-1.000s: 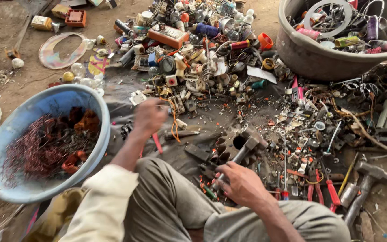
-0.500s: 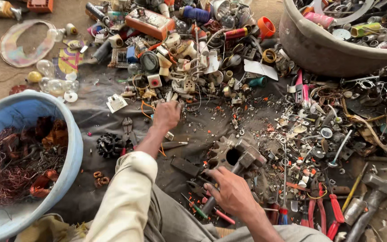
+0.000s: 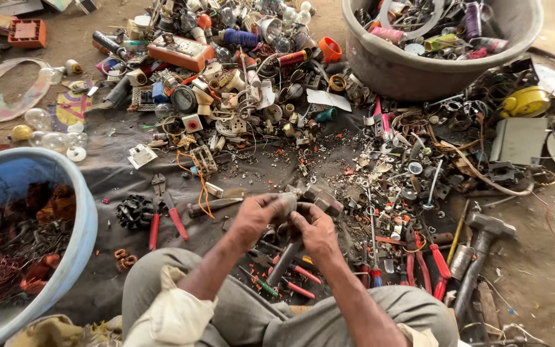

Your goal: The person cleans a gear with a cloth and then dismantles various scrap electronic and mechanical parts on the ground using a hammer, pliers, and a screwdriver.

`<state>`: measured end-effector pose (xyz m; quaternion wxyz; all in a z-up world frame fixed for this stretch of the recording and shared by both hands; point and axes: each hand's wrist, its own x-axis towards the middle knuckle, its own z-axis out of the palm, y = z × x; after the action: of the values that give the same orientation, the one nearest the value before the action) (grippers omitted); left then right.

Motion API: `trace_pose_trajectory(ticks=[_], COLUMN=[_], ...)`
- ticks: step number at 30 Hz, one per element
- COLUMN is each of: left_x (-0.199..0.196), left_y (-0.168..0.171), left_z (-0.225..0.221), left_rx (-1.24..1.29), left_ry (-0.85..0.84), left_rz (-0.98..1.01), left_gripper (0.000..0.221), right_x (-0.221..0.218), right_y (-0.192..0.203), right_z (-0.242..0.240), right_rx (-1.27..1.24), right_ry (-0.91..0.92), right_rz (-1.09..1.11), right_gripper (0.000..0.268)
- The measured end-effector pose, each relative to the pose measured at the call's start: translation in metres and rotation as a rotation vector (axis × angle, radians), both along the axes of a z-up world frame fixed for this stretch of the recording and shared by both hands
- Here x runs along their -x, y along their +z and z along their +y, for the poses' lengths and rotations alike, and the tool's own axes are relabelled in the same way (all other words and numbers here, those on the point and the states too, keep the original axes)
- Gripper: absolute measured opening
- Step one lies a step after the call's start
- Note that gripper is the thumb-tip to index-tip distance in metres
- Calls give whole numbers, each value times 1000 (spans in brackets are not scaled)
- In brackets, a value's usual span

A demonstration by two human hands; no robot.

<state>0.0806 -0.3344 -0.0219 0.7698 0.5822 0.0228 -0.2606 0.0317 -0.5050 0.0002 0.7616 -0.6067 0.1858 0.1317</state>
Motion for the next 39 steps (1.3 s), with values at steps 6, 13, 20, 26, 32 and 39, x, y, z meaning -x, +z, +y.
trace_pose_trajectory(ticks=[6,13,20,26,32,39], left_x=[15,-12,-9,-24,-27,-20], left_y=[-9,-50,-47,-37,-11,-10], left_z=[-6,-16,-19,-22,-15,-17], left_rx=[-671,-872,-881,-863,-778,-803], left_ry=[116,125,88,128,381,349], left_rz=[-530,-792,-761,-678,-1281,-1246], left_gripper=[29,21,33,26,36,39], right_x=[18,45,43,42,40,38], right_y=[-51,-47,-63,-69,-65,-39], right_z=[-5,23,10,7,15,15], right_rx=[515,-90,-193,-116,-195,-214], right_ry=[-2,-169,-249,-227,-198,-275], right_rz=[92,478,499,471,471,474], right_gripper=[32,29,24,22,21,26])
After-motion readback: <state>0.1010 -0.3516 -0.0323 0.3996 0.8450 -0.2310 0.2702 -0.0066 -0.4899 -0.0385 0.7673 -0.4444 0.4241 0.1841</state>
